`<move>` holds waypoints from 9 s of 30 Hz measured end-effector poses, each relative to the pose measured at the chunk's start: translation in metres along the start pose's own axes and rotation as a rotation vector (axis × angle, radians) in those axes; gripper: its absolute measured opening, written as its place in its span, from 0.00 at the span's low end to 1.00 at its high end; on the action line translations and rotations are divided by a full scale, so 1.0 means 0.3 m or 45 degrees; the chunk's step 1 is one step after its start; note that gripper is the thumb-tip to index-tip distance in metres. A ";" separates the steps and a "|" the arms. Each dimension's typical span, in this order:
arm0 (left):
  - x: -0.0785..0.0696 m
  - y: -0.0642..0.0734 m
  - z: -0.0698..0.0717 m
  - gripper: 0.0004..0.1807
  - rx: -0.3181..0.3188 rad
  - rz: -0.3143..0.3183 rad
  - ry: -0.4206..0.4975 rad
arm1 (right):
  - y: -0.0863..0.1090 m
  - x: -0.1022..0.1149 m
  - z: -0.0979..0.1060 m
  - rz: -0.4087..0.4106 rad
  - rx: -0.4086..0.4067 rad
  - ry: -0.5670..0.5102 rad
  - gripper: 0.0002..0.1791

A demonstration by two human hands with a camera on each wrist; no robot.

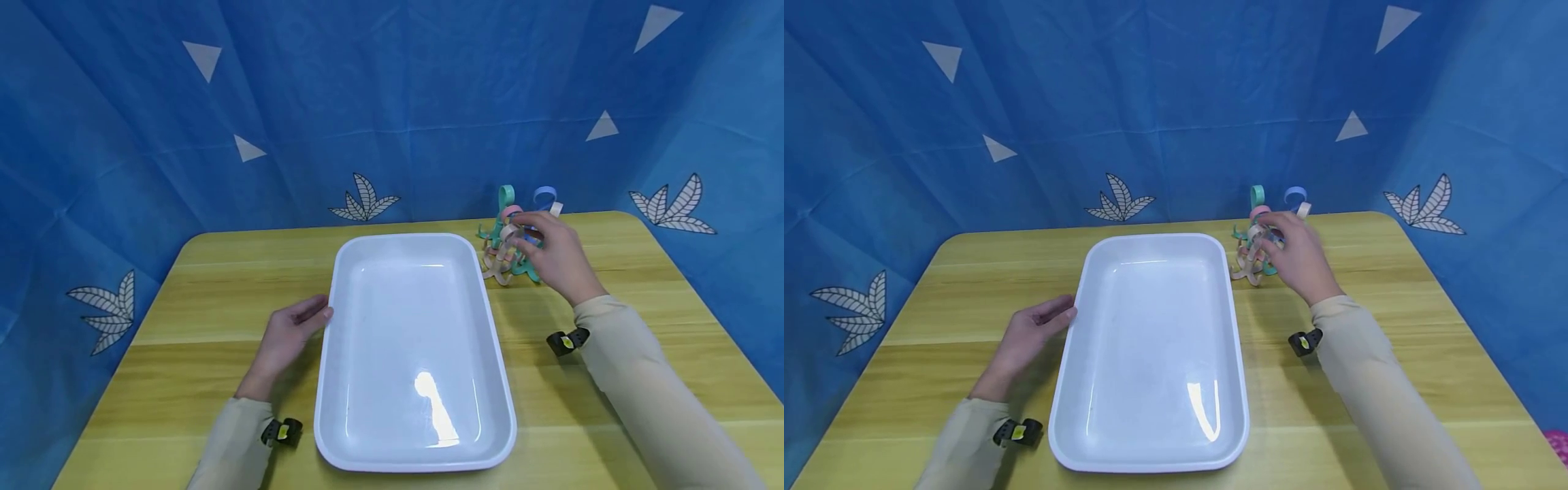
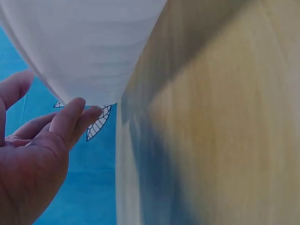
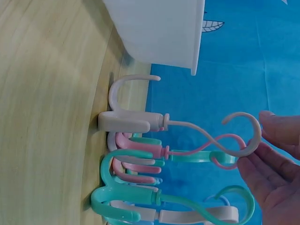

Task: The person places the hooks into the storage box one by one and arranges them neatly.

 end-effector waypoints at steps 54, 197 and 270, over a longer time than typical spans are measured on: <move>0.031 0.005 -0.027 0.26 0.034 0.039 0.047 | -0.102 0.342 0.004 0.300 0.136 -0.162 0.09; 0.033 0.003 -0.024 0.26 0.141 0.081 0.011 | -0.016 -0.249 0.128 -0.270 0.050 0.016 0.20; 0.033 -0.004 -0.023 0.27 0.202 0.074 0.063 | -0.041 0.309 -0.088 0.219 0.304 -0.486 0.09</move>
Point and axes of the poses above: each hand's wrist, its own y-axis away from the middle knuckle, its own z-axis out of the back of the hand, x = y × z, the point moved 8 cm from there along -y, towards the middle knuckle, and after that the axes turned 11 degrees about -x, right-handed, at the moved point
